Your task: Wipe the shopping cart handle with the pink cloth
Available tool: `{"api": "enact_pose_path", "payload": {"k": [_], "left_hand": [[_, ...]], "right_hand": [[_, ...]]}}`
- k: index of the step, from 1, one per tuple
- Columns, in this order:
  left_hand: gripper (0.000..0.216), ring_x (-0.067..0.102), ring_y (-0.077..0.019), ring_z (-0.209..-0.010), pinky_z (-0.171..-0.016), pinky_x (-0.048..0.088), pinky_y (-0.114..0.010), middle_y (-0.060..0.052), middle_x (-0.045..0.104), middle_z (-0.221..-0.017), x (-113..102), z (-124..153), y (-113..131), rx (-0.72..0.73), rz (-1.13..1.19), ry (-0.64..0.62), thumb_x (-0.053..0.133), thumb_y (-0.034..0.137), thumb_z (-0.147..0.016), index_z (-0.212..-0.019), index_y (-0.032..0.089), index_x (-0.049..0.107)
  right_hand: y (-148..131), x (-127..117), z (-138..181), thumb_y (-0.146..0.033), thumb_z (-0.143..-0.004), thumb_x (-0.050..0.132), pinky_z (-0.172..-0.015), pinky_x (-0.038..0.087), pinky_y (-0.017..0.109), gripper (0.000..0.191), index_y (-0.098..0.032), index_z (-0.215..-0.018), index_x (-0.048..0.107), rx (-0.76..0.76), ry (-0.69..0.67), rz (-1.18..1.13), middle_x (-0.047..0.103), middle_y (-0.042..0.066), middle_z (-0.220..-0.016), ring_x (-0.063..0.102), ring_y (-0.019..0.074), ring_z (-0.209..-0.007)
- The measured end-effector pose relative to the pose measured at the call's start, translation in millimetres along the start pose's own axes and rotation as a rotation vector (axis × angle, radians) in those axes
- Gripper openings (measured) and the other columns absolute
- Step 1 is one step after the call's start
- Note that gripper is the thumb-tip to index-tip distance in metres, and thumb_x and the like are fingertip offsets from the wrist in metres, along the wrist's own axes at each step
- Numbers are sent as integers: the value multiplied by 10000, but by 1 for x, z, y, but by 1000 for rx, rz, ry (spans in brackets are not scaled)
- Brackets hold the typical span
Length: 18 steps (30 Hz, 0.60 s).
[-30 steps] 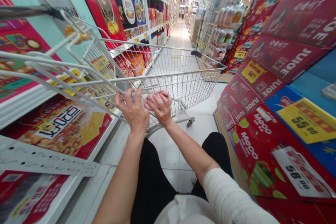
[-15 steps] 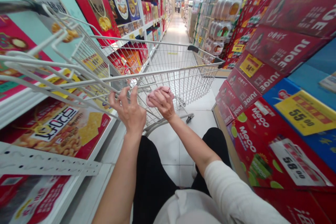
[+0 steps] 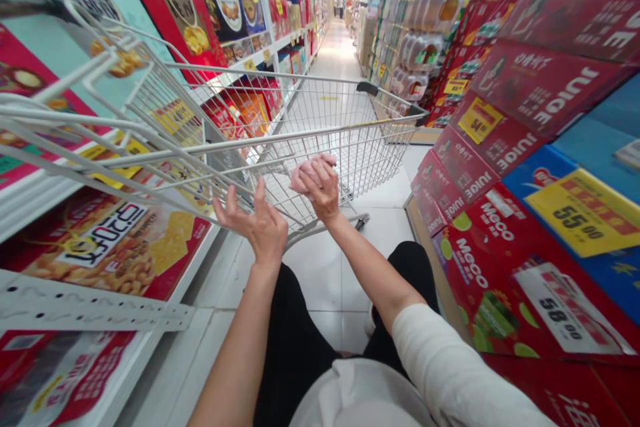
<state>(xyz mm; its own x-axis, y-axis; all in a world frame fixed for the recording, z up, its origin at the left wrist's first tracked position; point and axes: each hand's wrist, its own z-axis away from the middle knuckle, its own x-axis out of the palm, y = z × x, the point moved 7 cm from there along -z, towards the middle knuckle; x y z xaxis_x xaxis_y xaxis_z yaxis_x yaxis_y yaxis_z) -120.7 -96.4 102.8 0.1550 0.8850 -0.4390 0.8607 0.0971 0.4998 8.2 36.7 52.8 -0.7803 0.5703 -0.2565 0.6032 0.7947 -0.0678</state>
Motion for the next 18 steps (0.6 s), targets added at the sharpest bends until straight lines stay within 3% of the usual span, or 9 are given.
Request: {"api": "enact_pose_path", "payload": {"k": [4, 8, 11, 14, 18], "left_hand": [[488, 122, -446, -1602, -1292, 101, -720, -185, 313, -1635, 9, 10, -7, -39, -4, -9, 578, 173, -893, -1370, 196, 678], [484, 230, -398, -1578, -1304, 170, -658, -184, 504, -1496, 19, 18, -17, -27, -24, -73, 524, 183, -928, -1392, 182, 663], [516, 264, -373, -1571, -1319, 152, -639, -186, 596, -1414, 25, 25, -22, -3, -27, -121, 498, 190, -937, -1437, 142, 615], [517, 245, -376, -1588, -1323, 121, -658, -195, 619, -1398, 29, 31, -24, -19, -15, -131, 488, 185, -933, -1433, 107, 599], [486, 149, -400, -1627, -1308, 114, -705, -190, 636, -1343, 31, 34, -25, -56, -37, -139, 481, 170, -934, -1387, 139, 652]], "right_hand": [[5, 20, -11, -366, -1057, 563, -1291, 423, 555, 310, -266, -1300, 727, 74, -89, -66, 620, 95, -1490, 412, 286, -1573], [-3, 9, 38, -286, -1080, 484, -1198, 534, 484, 306, -255, -1182, 771, 39, 3, -2, 707, 110, -1360, 556, 244, -1454], [-5, 1, 65, -249, -1074, 469, -1140, 578, 468, 318, -253, -1145, 779, 60, 28, -8, 714, 115, -1336, 575, 239, -1428], [-9, 9, 61, -220, -1071, 457, -1204, 532, 482, 338, -272, -1196, 767, 72, -23, -110, 671, 90, -1417, 500, 231, -1503], [-29, 33, 51, -268, -1062, 541, -1296, 444, 461, 284, -291, -1251, 752, -27, -104, -149, 662, 56, -1451, 448, 219, -1552]]}}
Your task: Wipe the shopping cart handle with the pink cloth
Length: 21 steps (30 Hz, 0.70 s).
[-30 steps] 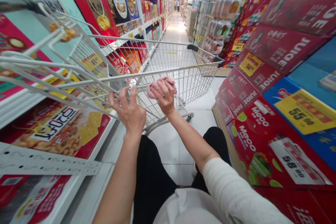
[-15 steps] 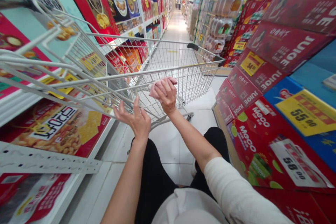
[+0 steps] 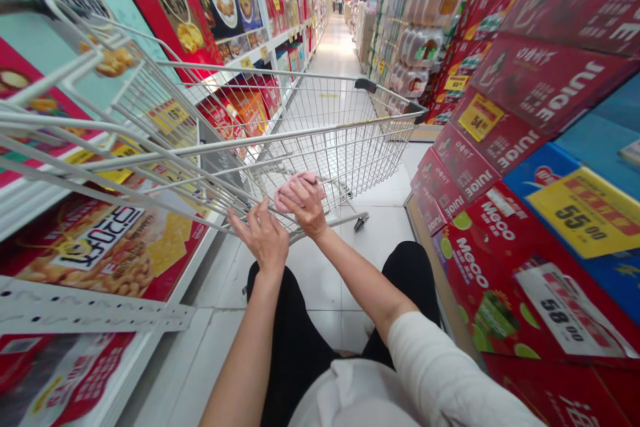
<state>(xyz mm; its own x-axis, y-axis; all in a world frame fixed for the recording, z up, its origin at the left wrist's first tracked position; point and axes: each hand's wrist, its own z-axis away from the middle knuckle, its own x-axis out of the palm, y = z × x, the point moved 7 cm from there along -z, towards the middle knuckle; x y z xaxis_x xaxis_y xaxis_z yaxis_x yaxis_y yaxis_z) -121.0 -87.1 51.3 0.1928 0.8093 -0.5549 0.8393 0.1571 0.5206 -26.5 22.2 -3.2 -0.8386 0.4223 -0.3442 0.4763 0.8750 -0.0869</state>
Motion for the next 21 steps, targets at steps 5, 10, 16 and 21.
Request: {"api": "enact_pose_path", "payload": {"k": [5, 10, 16, 21], "left_hand": [[489, 176, -405, -1623, -1314, 133, -695, -181, 640, -1325, -1, 2, -2, 42, -74, -36, 475, 159, -948, -1396, 162, 673], [479, 184, -405, -1622, -1311, 130, -700, -181, 635, -1330, 1, 2, -6, 46, -84, -27, 508, 153, -930, -1375, 175, 687], [448, 201, -433, -1608, -1280, 143, -745, -200, 618, -1329, 4, 3, -4, -1, -63, -10, 513, 172, -926, -1334, 178, 698], [420, 200, -436, -1610, -1278, 151, -743, -186, 623, -1329, 0, 3, -3, 15, -56, -22, 523, 167, -921, -1293, 185, 715]], "right_hand": [[-5, 12, 57, -236, -1056, 567, -1214, 525, 360, 245, -260, -1181, 776, 79, -68, 28, 751, 66, -1307, 622, 167, -1374], [-5, 5, 92, -194, -1035, 587, -1188, 535, 393, 231, -234, -1156, 780, 127, -62, 35, 746, 94, -1302, 590, 189, -1398], [-11, 29, 35, -252, -1014, 641, -1286, 450, 440, 254, -294, -1225, 776, 86, -118, 6, 701, 78, -1398, 557, 227, -1466], [-7, 22, 55, -254, -1050, 574, -1126, 589, 405, 241, -231, -1101, 809, 49, -173, 10, 785, 118, -1248, 690, 211, -1303]]}}
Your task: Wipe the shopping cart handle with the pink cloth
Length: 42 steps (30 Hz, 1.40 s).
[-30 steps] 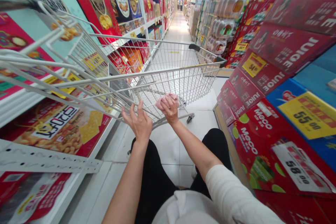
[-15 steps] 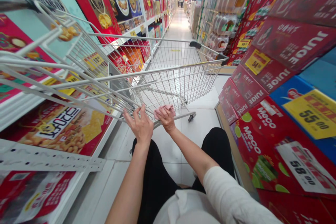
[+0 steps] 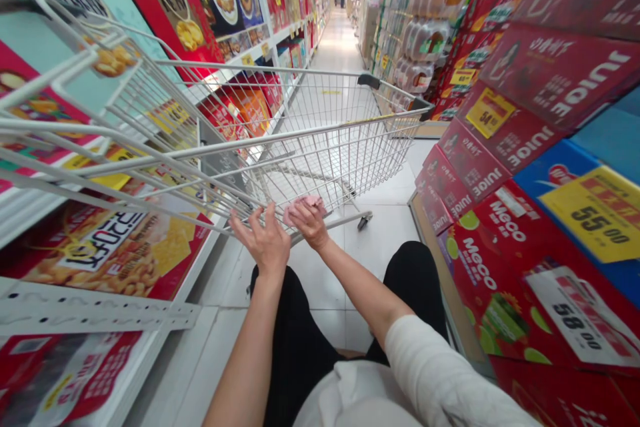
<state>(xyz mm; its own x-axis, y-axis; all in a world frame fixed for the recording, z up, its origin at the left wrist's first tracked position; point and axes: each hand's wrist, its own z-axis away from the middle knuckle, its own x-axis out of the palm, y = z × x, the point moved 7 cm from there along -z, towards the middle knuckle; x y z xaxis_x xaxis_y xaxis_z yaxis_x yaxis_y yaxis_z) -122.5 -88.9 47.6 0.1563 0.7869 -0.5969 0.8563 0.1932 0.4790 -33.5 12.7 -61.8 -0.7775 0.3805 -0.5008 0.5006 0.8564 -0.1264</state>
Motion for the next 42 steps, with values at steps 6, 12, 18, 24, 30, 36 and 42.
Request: {"api": "enact_pose_path", "payload": {"k": [6, 12, 18, 24, 30, 36, 42], "left_hand": [[421, 175, -439, -1622, -1268, 146, -772, -201, 623, -1337, 2, 1, -1, 32, -31, -16, 525, 138, -911, -1278, 188, 725], [401, 155, -448, -1626, -1262, 148, -781, -213, 613, -1334, 3, 1, 0, 42, -63, 7, 517, 152, -925, -1269, 168, 724], [392, 167, -429, -1626, -1274, 136, -758, -204, 621, -1322, 5, 1, -1, 33, -41, 34, 504, 158, -922, -1240, 172, 732], [375, 190, -402, -1622, -1294, 113, -721, -195, 633, -1304, 4, -1, 0, -14, -21, 71, 485, 199, -952, -1228, 177, 738], [438, 224, -379, -1614, -1298, 181, -659, -206, 663, -1315, -2, -3, 0, -34, 29, 56, 444, 313, -996, -1344, 134, 641], [383, 445, -345, -1488, -1265, 316, -575, -196, 632, -1302, -37, -4, -9, -24, 79, 163, 438, 365, -1011, -1294, 174, 610], [705, 303, -360, -1580, -1315, 261, -549, -304, 265, -1650, -89, -33, -33, -168, 189, 508, 445, 457, -1028, -1568, 55, 234]], "right_hand": [[26, -19, 24, -246, -1070, 547, -1096, 598, 381, 250, -213, -1089, 794, -94, -66, -29, 779, 106, -1279, 693, 176, -1276], [62, -28, 0, -255, -1050, 579, -1240, 478, 423, 231, -279, -1142, 789, 17, 97, 1, 731, 80, -1324, 588, 188, -1395], [61, -18, 50, -164, -999, 617, -1087, 548, 419, 224, -238, -1096, 805, 281, 49, -31, 692, 142, -1307, 627, 217, -1276], [11, 1, 53, -49, -880, 536, -1103, 543, 494, 413, -170, -1188, 784, 741, 386, -115, 575, 185, -1355, 576, 269, -1340], [-40, 12, 24, -129, -897, 646, -1097, 569, 479, 362, -174, -1232, 774, 722, 298, -208, 556, 199, -1385, 577, 304, -1371], [-48, -3, 28, -79, -892, 669, -1061, 597, 464, 321, -183, -1167, 798, 613, 173, -119, 615, 182, -1339, 615, 291, -1326], [-84, -8, -40, -192, -940, 705, -1165, 548, 499, 275, -255, -1189, 803, 366, 78, -98, 618, 154, -1376, 574, 308, -1396]]}}
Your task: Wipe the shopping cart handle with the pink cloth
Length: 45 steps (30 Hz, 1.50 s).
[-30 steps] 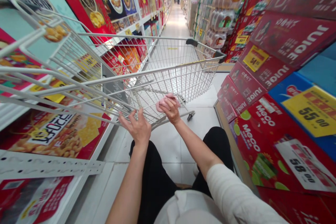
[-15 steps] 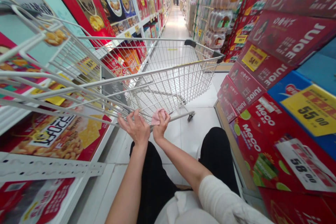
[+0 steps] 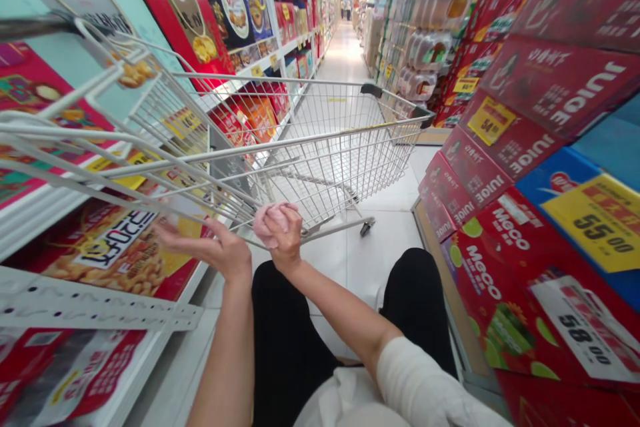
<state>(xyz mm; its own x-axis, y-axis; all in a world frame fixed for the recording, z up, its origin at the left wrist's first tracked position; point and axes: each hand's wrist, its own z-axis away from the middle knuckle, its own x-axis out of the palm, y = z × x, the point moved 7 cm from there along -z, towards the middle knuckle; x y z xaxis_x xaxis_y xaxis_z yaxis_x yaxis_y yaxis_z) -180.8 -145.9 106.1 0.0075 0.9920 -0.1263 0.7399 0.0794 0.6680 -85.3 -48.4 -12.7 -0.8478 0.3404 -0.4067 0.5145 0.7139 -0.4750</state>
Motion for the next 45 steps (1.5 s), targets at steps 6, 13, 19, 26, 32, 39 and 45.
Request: {"api": "enact_pose_path", "payload": {"k": [6, 13, 19, 26, 32, 39, 45], "left_hand": [[560, 669, -254, -1278, -1116, 539, -432, -243, 592, -1438, 35, -23, -17, -239, 409, -245, 282, 474, -1060, -1515, 150, 315], [571, 753, -209, -1080, -969, 610, -370, -189, 683, -1274, 39, -18, -31, -295, 343, -174, 226, 598, -1072, -1419, 194, 432], [584, 758, -214, -1006, -901, 631, -386, -159, 712, -1217, 35, -17, -39, -283, 381, -185, 344, 680, -1037, -1319, 193, 501], [647, 762, -190, -951, -893, 628, -363, -143, 726, -1181, 39, -14, -40, -270, 427, -173, 329, 751, -1014, -1320, 210, 506], [675, 736, -204, -1121, -927, 611, -355, -166, 669, -1374, 40, -10, -42, -283, 393, -199, 323, 763, -1011, -1384, 231, 506], [741, 760, -196, -958, -863, 617, -342, -142, 731, -1172, 39, -10, -35, -256, 416, -218, 327, 812, -979, -1356, 204, 517], [659, 739, -193, -981, -883, 603, -353, -137, 727, -1192, 41, -5, -33, -285, 391, -190, 315, 745, -1022, -1327, 203, 533]], "right_hand": [[0, -16, -4, -245, -991, 645, -1077, 621, 421, 186, -258, -1051, 821, -181, 195, 41, 674, 125, -1254, 643, 243, -1277], [-18, -21, -27, -182, -999, 562, -1168, 568, 418, 283, -282, -1113, 801, -271, 249, -8, 660, 79, -1361, 562, 232, -1406], [-48, -13, -64, -241, -1009, 644, -1249, 502, 451, 241, -281, -1213, 766, -444, 131, 35, 678, 68, -1403, 531, 229, -1473], [-12, -17, -37, -202, -970, 708, -1118, 593, 441, 164, -217, -1107, 798, -424, 83, 133, 732, 130, -1281, 659, 241, -1292], [-76, -22, -100, -305, -1019, 653, -1272, 464, 458, 315, -312, -1326, 719, -518, 112, 137, 652, 63, -1452, 545, 242, -1466], [-40, -35, -67, -196, -978, 687, -1081, 589, 438, 160, -218, -1086, 803, -436, 106, 170, 747, 141, -1263, 686, 242, -1224], [-84, -43, -114, -280, -1012, 646, -1224, 503, 480, 266, -272, -1254, 755, -493, 54, 157, 652, 95, -1388, 583, 266, -1409]]}}
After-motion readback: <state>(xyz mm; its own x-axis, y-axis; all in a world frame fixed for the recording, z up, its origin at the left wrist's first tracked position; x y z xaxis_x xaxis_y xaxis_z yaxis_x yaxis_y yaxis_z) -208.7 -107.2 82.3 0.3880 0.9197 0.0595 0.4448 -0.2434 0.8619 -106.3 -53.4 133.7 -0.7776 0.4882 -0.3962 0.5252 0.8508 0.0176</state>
